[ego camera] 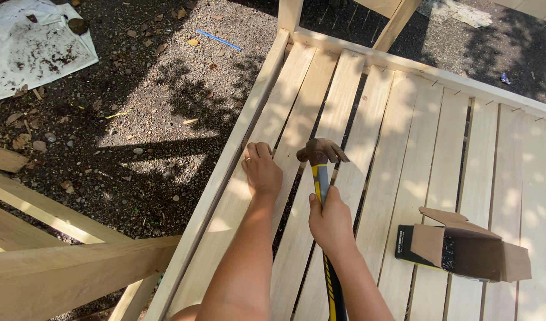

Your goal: The person sits on an unfinished wooden bed frame outdoors and hammers nails into the wooden slats to fasten them. They take nails from a small cardboard nail box, position each nail on a slat, and drive it in with a claw hammer, working across the slatted surface.

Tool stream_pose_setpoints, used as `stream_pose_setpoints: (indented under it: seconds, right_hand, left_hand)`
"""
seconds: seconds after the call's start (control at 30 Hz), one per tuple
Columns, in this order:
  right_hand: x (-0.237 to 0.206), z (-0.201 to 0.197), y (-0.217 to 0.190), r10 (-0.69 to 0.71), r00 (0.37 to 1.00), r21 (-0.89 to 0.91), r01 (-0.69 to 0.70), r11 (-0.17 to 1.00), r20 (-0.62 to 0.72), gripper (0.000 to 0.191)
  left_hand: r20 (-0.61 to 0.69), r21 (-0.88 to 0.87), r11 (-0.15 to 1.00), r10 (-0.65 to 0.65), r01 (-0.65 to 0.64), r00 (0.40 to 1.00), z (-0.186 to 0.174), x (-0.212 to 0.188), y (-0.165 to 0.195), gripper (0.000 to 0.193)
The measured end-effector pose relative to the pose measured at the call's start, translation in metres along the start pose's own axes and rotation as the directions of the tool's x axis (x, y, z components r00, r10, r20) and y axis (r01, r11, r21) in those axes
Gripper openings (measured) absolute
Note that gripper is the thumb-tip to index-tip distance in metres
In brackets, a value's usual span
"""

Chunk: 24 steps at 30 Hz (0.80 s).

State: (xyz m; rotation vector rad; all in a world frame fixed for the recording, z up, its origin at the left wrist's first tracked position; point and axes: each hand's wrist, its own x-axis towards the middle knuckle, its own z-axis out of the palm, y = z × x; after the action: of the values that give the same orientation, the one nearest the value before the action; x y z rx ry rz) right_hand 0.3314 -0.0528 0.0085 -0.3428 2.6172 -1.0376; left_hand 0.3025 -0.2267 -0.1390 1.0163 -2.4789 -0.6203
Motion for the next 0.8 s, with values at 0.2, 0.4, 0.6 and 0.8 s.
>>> stream_pose_setpoints:
  seconds: [0.2, 0.4, 0.6, 0.8]
  right_hand:
    - [-0.049, -0.086, 0.021, 0.220, 0.975, 0.292, -0.215, 0.932, 0.017, 0.028]
    - [-0.071, -0.154, 0.059, 0.245, 0.964, 0.551, -0.148, 0.821, -0.106, 0.020]
    - [-0.083, -0.186, 0.117, 0.310, 0.931, 0.650, -0.115, 0.752, -0.194, 0.019]
    - [-0.078, -0.200, 0.145, 0.329, 0.924, 0.730, -0.086, 0.678, -0.196, 0.015]
  left_hand:
    - [-0.212, -0.386, 0.905, 0.101, -0.178, 0.972, -0.051, -0.019, 0.033, 0.028]
    - [-0.088, -0.677, 0.570, 0.566, -0.465, 0.820, -0.090, -0.109, 0.157, 0.017]
    - [0.318, -0.535, 0.612, 0.785, -0.582, 0.532, -0.086, -0.124, 0.272, 0.016]
    - [0.119, -0.560, 0.553, 0.791, -0.617, 0.600, -0.074, -0.139, 0.309, 0.008]
